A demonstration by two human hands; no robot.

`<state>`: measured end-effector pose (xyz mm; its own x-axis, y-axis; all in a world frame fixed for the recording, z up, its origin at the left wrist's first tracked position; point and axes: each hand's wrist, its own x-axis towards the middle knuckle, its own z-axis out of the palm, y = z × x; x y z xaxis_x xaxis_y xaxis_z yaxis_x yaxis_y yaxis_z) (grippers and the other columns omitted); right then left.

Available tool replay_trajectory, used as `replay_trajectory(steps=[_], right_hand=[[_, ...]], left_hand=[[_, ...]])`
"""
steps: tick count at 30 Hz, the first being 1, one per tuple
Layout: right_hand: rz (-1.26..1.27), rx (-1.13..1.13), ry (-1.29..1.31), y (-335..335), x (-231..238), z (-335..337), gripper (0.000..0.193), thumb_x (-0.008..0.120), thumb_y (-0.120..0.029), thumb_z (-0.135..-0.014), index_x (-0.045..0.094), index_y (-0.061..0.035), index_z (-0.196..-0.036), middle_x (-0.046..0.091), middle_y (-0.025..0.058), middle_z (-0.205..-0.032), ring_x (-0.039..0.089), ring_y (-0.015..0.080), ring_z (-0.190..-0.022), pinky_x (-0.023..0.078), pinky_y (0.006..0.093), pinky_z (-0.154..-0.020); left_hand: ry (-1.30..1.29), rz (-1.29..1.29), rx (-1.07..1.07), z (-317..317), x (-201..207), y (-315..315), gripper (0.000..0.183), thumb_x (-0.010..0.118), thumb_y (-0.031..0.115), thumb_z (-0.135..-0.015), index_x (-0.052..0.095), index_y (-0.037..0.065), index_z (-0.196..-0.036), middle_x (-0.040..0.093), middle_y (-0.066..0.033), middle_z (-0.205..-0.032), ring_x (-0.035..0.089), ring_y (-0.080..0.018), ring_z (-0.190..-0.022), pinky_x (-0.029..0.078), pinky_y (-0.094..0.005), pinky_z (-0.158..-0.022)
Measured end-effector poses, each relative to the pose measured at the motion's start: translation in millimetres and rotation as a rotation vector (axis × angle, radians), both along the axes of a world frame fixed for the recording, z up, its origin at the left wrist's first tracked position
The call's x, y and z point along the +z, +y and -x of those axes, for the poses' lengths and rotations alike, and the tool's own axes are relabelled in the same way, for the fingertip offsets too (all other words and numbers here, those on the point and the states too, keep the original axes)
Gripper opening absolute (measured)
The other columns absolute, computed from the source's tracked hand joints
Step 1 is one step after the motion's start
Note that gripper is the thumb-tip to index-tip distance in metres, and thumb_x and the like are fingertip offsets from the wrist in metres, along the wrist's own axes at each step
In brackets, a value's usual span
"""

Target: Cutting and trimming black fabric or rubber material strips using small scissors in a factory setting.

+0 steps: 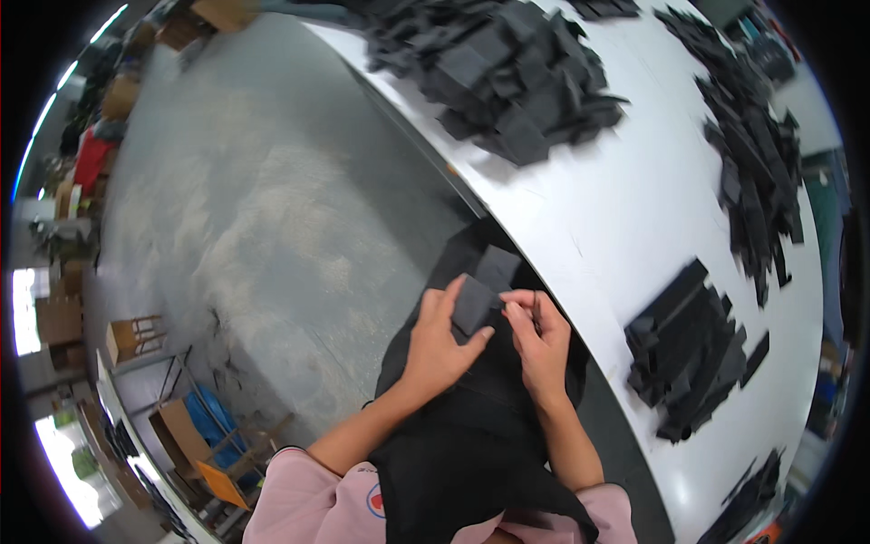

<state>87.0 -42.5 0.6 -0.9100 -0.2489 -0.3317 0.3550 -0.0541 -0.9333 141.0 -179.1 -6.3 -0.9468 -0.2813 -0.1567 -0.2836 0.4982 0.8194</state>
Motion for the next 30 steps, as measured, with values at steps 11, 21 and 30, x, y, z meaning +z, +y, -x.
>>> replay_trajectory(steps=[11,21,30], right_hand=[[0.028,0.2,-0.036,-25.9,4.9,-2.7,0.012,0.055,-0.01,-0.091,0.061,0.0002,-0.094,0.041,-0.0071,-0.057,0.029,-0.0001,-0.044,0.019,0.0179,-0.042],[0.068,0.874,-0.111,-76.1,14.4,-19.1,0.011,0.055,-0.008,-0.089,0.062,-0.0002,-0.089,0.043,-0.0077,-0.054,0.031,-0.0002,-0.043,0.023,0.0188,-0.04],[0.106,1.13,-0.158,-82.9,29.9,-44.6,0.011,0.055,-0.006,-0.089,0.063,0.0014,-0.088,0.046,-0.0071,-0.055,0.034,-0.0001,-0.044,0.026,0.0169,-0.042]], left_hand=[[0.038,-0.994,0.574,-16.9,15.1,-73.6,0.045,0.071,0.024,-0.079,0.053,0.003,-0.114,0.055,-0.0024,-0.08,0.056,-0.0106,-0.07,0.044,-0.0229,-0.062],[0.557,-0.972,1.811,-267.4,-9.8,-145.3,0.034,0.061,0.041,-0.084,0.055,0.01,-0.097,0.055,-0.0054,-0.083,0.056,-0.0212,-0.069,0.048,-0.0381,-0.061],[0.194,-0.803,1.371,-176.2,-24.3,-66.8,0.039,0.065,0.039,-0.08,0.058,0.003,-0.095,0.056,-0.0045,-0.078,0.049,-0.0125,-0.056,0.041,-0.0271,-0.05]])
